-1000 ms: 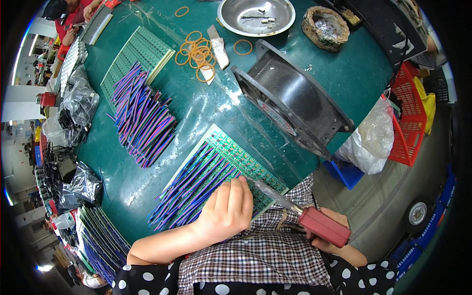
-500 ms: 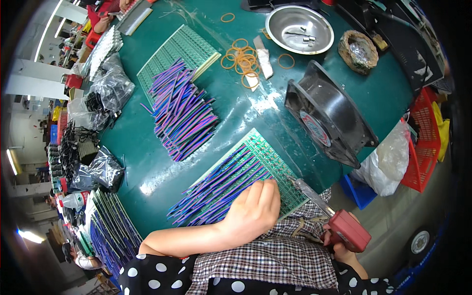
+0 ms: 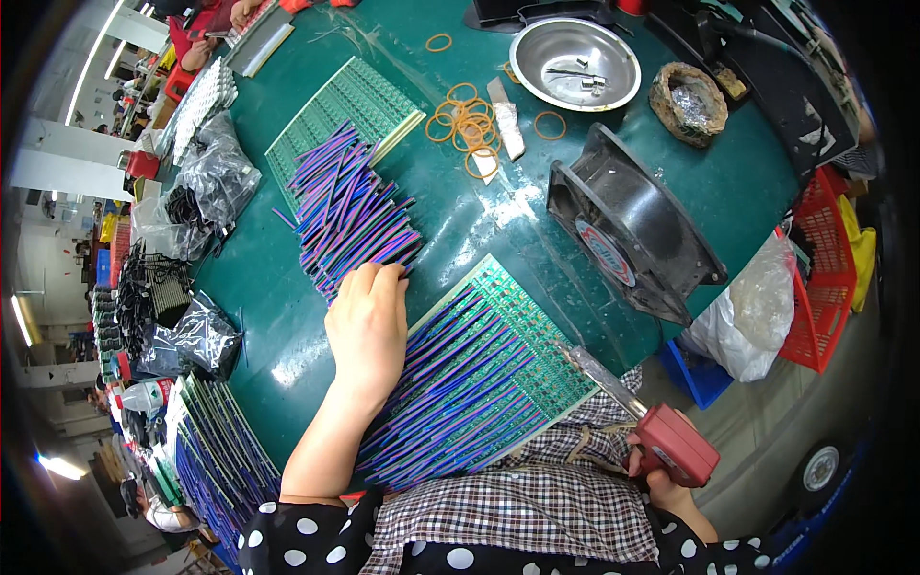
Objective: The person aligns wires onto circuit board panels by hand and solders them using a soldering iron.
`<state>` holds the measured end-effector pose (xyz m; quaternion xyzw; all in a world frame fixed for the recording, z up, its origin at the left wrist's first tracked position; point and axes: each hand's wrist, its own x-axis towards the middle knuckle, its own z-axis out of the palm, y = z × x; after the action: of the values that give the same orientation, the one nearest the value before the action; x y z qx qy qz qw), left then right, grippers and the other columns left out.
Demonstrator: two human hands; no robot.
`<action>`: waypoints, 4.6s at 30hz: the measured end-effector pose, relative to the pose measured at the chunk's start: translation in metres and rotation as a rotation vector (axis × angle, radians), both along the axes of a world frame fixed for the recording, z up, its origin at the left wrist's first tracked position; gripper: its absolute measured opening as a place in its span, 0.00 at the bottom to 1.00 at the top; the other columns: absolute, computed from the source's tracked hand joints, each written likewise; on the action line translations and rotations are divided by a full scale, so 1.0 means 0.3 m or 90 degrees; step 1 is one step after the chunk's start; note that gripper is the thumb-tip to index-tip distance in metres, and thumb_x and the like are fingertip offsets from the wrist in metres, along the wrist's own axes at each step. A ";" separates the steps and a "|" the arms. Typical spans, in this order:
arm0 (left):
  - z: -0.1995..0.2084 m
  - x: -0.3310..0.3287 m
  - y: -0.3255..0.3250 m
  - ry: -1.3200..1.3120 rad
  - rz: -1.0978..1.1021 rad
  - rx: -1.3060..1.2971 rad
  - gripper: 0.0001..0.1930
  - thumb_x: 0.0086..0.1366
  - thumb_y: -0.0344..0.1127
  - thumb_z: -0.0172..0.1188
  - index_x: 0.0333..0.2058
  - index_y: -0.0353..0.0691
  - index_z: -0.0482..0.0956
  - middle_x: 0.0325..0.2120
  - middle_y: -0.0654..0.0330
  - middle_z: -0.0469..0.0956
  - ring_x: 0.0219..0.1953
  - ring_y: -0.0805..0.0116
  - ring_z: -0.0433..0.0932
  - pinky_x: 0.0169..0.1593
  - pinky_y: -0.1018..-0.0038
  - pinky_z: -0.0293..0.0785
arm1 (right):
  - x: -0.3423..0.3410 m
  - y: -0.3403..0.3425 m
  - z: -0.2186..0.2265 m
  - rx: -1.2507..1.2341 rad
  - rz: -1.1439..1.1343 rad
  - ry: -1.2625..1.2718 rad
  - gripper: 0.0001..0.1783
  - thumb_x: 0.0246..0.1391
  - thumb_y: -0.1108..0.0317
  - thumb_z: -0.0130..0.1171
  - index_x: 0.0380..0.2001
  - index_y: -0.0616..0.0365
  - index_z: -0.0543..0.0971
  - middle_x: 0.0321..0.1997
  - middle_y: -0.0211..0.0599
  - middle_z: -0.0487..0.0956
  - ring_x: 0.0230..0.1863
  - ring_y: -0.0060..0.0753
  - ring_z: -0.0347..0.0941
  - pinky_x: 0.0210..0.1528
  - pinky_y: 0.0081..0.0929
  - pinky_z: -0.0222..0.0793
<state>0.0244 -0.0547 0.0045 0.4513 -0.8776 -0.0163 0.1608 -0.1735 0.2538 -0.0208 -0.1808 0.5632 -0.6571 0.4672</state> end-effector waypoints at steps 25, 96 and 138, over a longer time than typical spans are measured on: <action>0.001 -0.087 0.285 0.020 -0.381 0.069 0.15 0.49 0.24 0.64 0.38 0.31 0.79 0.30 0.57 0.76 0.26 0.65 0.76 0.27 0.74 0.73 | -0.009 0.079 -0.042 -0.042 0.042 0.186 0.46 0.50 0.52 0.68 0.62 0.70 0.58 0.24 0.38 0.78 0.21 0.25 0.75 0.24 0.20 0.70; 0.010 0.004 0.042 -0.134 -0.033 -0.025 0.08 0.56 0.26 0.58 0.37 0.33 0.78 0.33 0.53 0.77 0.36 0.54 0.77 0.40 0.63 0.74 | -0.005 0.021 -0.005 0.015 0.026 0.122 0.43 0.45 0.44 0.69 0.44 0.77 0.68 0.20 0.35 0.76 0.19 0.21 0.73 0.21 0.16 0.66; -0.003 -0.114 0.341 -0.055 -0.401 -0.032 0.18 0.49 0.26 0.58 0.40 0.27 0.78 0.33 0.54 0.74 0.30 0.64 0.76 0.28 0.76 0.73 | -0.056 0.127 -0.056 -0.002 0.143 0.295 0.42 0.49 0.49 0.67 0.55 0.73 0.66 0.22 0.28 0.79 0.23 0.27 0.78 0.29 0.23 0.73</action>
<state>-0.0097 0.0477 0.0038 0.1534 -0.9804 -0.0244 0.1212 -0.1902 0.2919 -0.0376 -0.3886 0.6309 -0.5430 0.3951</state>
